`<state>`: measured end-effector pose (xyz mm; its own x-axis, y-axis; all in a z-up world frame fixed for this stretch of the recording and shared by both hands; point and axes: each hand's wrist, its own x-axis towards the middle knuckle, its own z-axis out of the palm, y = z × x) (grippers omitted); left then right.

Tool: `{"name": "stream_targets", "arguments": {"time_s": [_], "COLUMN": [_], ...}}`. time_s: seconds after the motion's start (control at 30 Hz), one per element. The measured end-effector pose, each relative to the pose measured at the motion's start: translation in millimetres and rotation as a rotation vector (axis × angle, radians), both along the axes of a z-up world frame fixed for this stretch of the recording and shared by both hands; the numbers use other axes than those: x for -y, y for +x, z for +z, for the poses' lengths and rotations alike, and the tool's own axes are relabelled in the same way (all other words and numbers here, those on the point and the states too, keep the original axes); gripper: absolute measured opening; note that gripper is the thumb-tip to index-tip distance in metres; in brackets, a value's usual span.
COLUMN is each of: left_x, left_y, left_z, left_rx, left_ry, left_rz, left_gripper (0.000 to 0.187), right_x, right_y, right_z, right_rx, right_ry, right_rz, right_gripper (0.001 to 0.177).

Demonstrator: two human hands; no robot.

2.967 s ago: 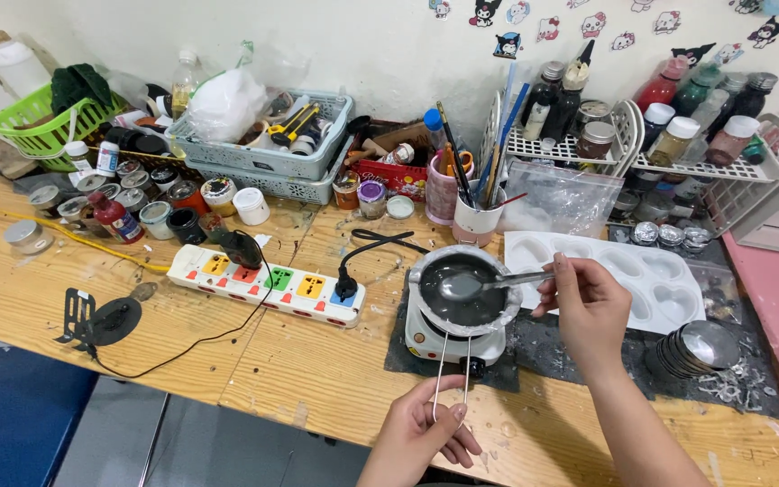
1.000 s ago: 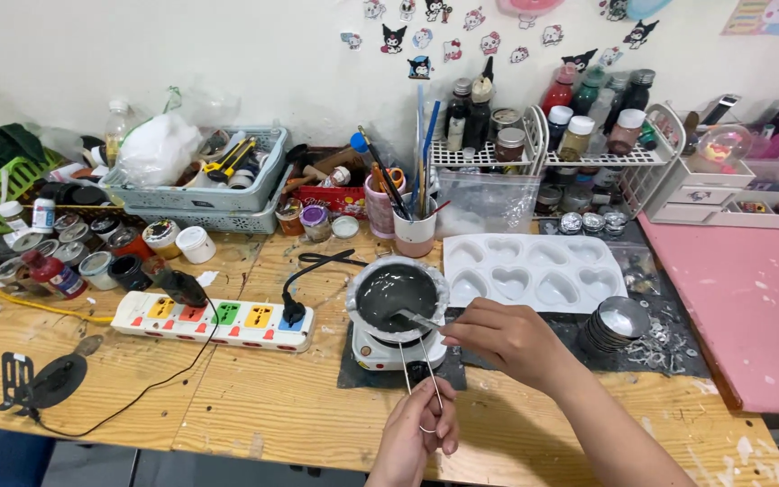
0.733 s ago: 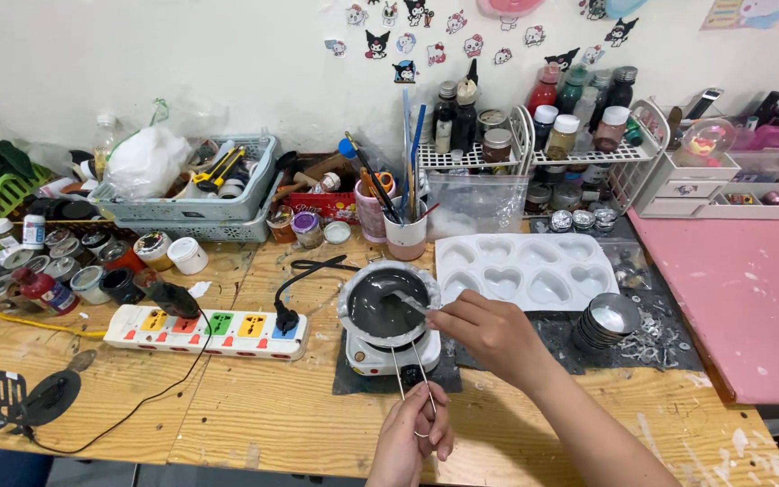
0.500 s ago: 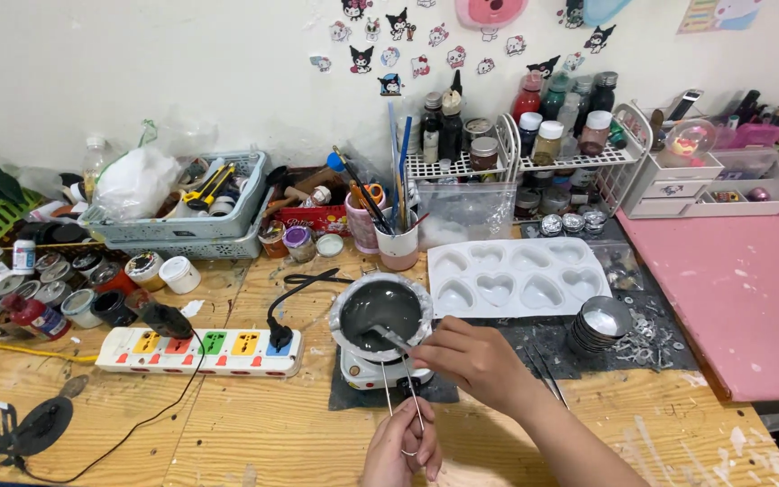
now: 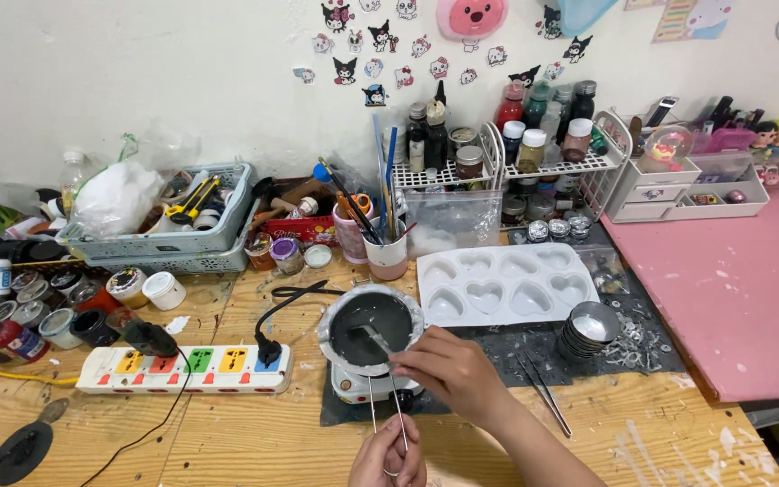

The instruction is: Stirring and scooping melted wax in a small pot on a heating plate.

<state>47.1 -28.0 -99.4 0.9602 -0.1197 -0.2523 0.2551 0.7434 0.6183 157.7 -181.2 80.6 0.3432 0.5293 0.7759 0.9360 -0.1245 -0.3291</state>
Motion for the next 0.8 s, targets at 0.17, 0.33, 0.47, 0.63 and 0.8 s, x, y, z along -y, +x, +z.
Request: {"name": "stream_targets", "arguments": {"time_s": [0.17,0.33,0.47,0.63,0.8], "left_x": [-5,-11,-15,-10,-16], "left_y": [-4,-2,1,-4,-8], "left_z": [7,-15,-27,-28,-31], "left_rx": [-0.009,0.076,0.102,-0.006,0.039], "left_ry": [-0.022,0.037,0.051,0.146,0.12], "left_rz": [-0.011,-0.031,-0.051,0.051,-0.025], "left_gripper": [0.039,0.038,0.033,0.036,0.04], "right_x": [9,14,3,2,9], "right_y": [-4,0,-1,-5,-3], "right_z": [-8,-16,-15,-18,-28], "right_rx": [0.003,0.128,0.112,0.027,0.096], "right_ry": [-0.03,-0.019,0.004,-0.006,0.006], "right_rz": [0.191,0.07,-0.033,0.099,0.104], "right_gripper": [0.02,0.023,0.029,0.027,0.024]}}
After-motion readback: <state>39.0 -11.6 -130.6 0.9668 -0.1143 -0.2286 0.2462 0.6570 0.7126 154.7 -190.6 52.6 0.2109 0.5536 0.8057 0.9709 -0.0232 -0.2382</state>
